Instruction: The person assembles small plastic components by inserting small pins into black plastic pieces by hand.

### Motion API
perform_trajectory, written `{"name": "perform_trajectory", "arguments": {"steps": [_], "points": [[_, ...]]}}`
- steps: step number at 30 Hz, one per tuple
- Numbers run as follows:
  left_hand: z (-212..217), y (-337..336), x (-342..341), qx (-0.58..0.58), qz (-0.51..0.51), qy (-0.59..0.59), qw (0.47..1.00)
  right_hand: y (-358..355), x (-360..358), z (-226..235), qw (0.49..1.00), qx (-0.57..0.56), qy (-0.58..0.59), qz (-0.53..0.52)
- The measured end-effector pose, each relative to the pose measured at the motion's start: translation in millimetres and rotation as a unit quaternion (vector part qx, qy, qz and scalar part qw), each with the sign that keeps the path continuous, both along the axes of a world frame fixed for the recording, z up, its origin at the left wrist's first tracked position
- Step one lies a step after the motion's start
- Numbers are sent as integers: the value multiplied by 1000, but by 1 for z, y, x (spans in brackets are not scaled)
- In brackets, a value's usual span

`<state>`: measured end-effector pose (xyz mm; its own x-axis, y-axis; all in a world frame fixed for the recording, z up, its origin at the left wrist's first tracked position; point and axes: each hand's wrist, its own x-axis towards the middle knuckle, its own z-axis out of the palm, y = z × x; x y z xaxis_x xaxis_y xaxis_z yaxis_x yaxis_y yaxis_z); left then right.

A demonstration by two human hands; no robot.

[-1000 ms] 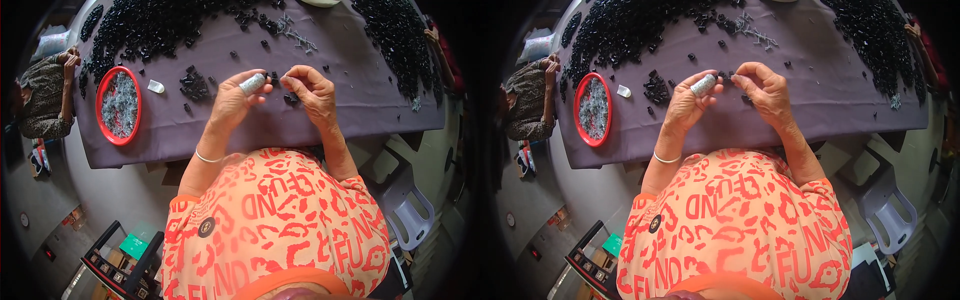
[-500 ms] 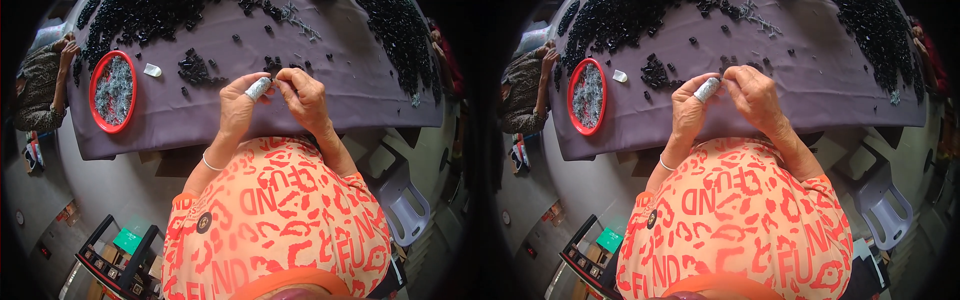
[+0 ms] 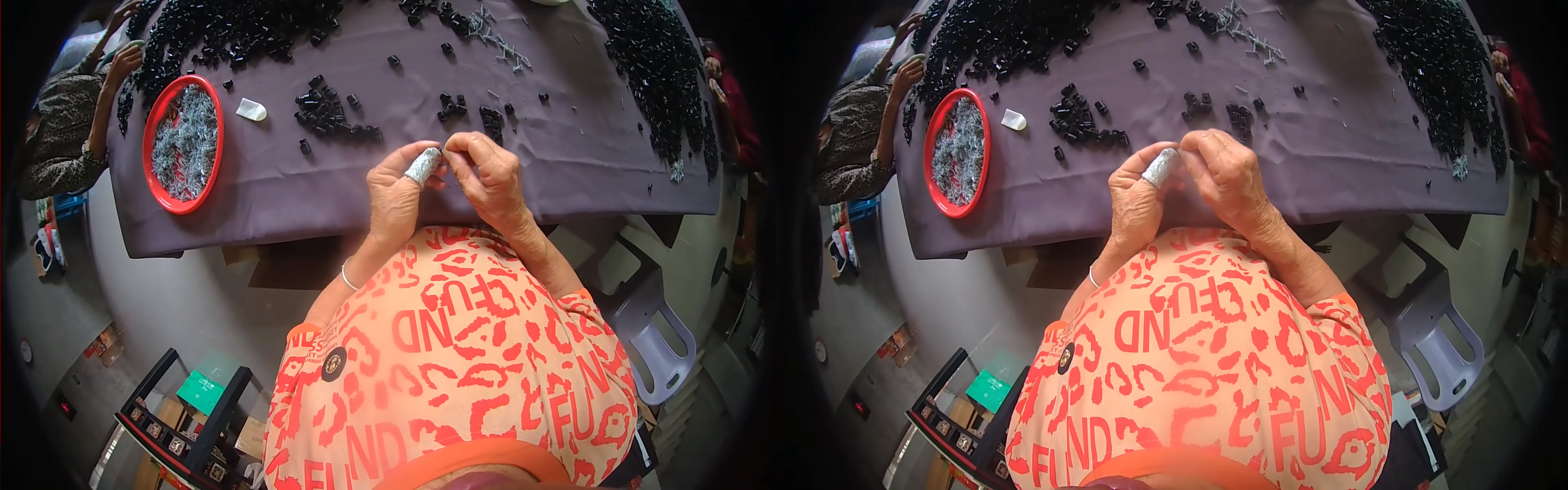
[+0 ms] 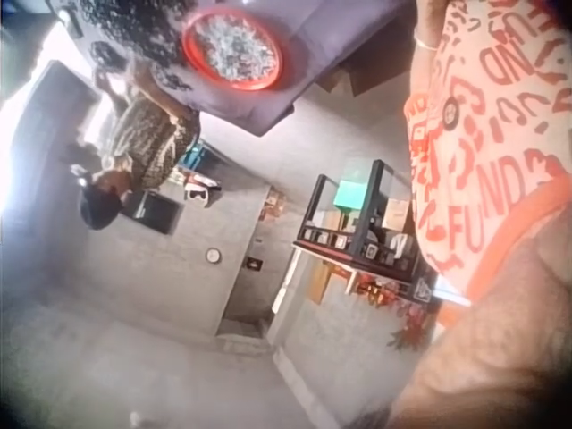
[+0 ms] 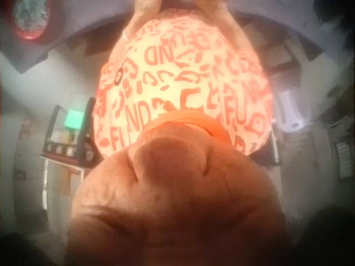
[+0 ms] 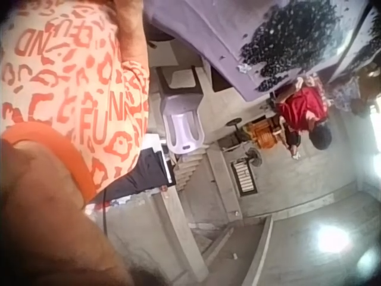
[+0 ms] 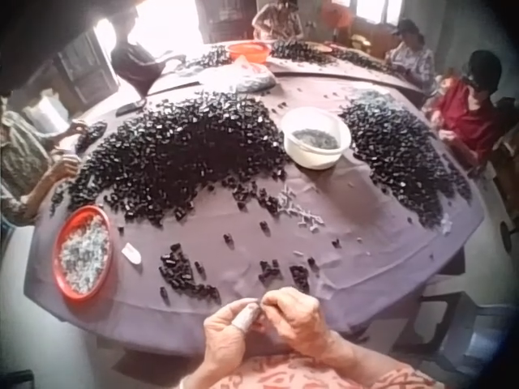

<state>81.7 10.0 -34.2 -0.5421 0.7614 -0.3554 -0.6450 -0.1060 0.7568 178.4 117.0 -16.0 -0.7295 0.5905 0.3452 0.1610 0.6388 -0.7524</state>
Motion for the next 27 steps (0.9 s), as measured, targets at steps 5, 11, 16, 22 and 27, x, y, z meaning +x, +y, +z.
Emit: {"name": "perform_trajectory", "arguments": {"steps": [5,11,16,22,27], "points": [[8,6,-7,-4,0,-24,1000,3,-2,15,974,-227,-6,-5],[5,7,-9,-2,-8,-32,999,7,-3,7,983,-183,-13,8],[0,1,-10,-28,11,17,999,13,-2,4,992,-107,-46,-39],[2,-6,-19,-45,-3,25,999,20,-15,-6,990,128,-52,-34],[0,-11,-24,-28,2,-2,1000,14,-29,-18,950,239,-175,-98]]}}
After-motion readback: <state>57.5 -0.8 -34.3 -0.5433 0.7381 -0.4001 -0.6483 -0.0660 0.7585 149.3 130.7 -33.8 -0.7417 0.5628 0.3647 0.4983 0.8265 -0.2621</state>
